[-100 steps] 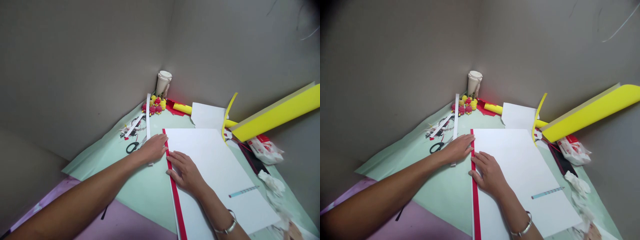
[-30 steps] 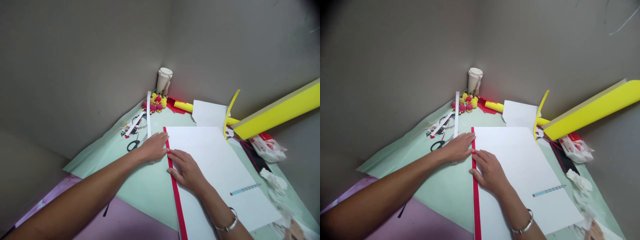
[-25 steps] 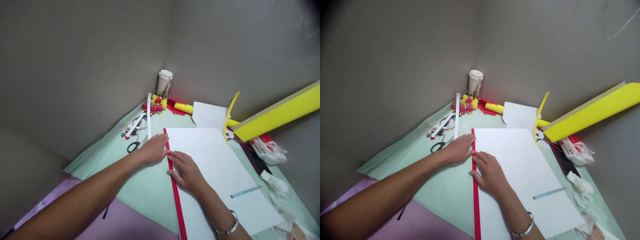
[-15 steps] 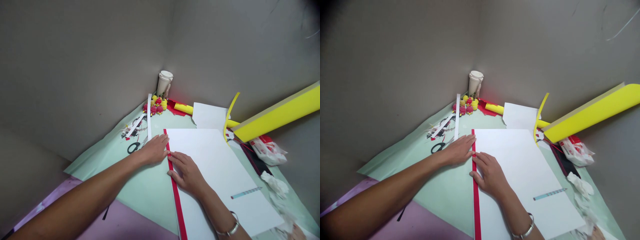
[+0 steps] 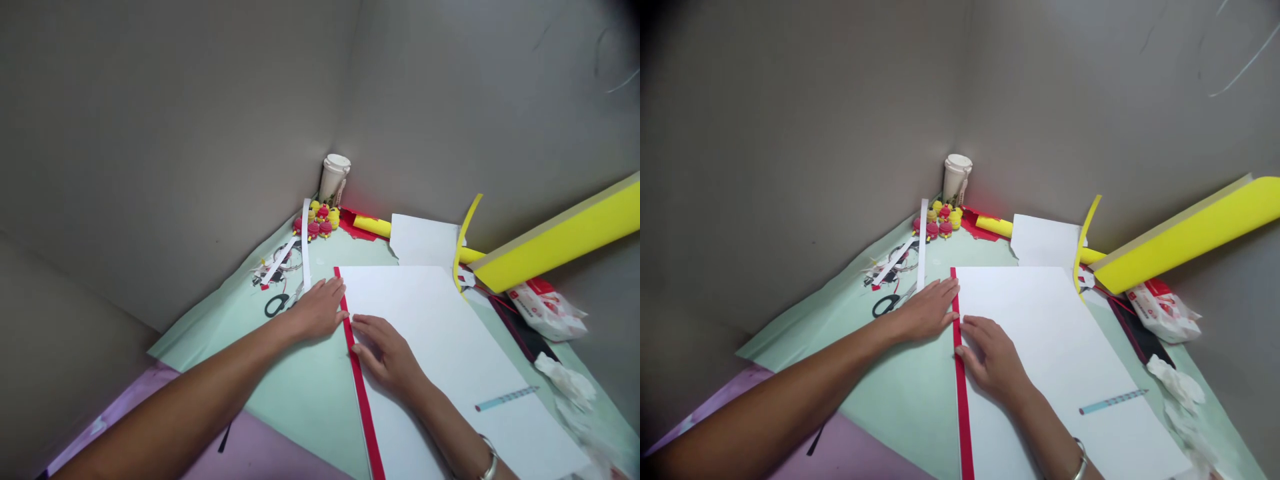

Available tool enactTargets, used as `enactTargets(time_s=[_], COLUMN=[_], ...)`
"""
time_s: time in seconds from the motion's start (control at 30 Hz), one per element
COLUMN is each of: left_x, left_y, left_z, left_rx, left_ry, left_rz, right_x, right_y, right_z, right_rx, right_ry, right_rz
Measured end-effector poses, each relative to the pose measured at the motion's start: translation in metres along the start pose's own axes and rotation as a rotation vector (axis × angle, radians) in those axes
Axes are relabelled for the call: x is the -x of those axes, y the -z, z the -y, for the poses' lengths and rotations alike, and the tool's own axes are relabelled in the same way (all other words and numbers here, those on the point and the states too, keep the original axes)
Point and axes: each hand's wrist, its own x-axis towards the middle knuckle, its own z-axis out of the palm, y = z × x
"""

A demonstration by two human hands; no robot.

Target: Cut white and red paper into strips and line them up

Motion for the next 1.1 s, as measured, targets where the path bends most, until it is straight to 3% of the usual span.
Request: enactTargets(time_s=[0.17, 0.23, 0.47, 0.57, 0.67, 0.73, 0.8, 0.97, 1.1], left_x=[-0.001, -0.003, -0.006, -0.003, -0.002, -0.003, -0.006, -0.009, -0.007], left_y=[-0.001, -0.004, -0.004, 0.002, 0.003, 0.002, -0.001, -0.004, -0.001], left_z=[0.002, 0.005, 0.006, 0.004, 0.004, 0.004, 0.006, 0.007, 0.006], left_rx=[-0.016, -0.026, 0.038, 0.080, 0.064, 0.027, -0.008, -0.031, -0.032], left_ry=[-0.009, -0.022, -0.058, -0.085, -0.072, -0.057, -0.034, -0.036, -0.027], left_rz=[0.006, -0.013, -0.056, -0.027, -0.003, -0.017, -0.035, -0.024, -0.028], right_x=[-0.014, -0.027, -0.081, -0.092, -0.093, -0.084, -0.066, 0.008, 0.061], right_y=[0.013, 0.021, 0.031, 0.023, 0.025, 0.039, 0.064, 0.127, 0.133], right_z=[0.002, 0.006, 0.039, 0.062, 0.069, 0.060, 0.041, -0.005, -0.021], right_rx=[-0.110, -0.093, -0.049, 0.010, 0.222, 0.459, 0.734, 0.931, 0.967], right_ry=[-0.206, -0.225, -0.064, 0.060, 0.146, 0.059, -0.200, -0.529, -0.617], right_rz=[-0.050, -0.082, -0.041, 0.058, 0.203, 0.369, 0.579, 0.728, 0.781])
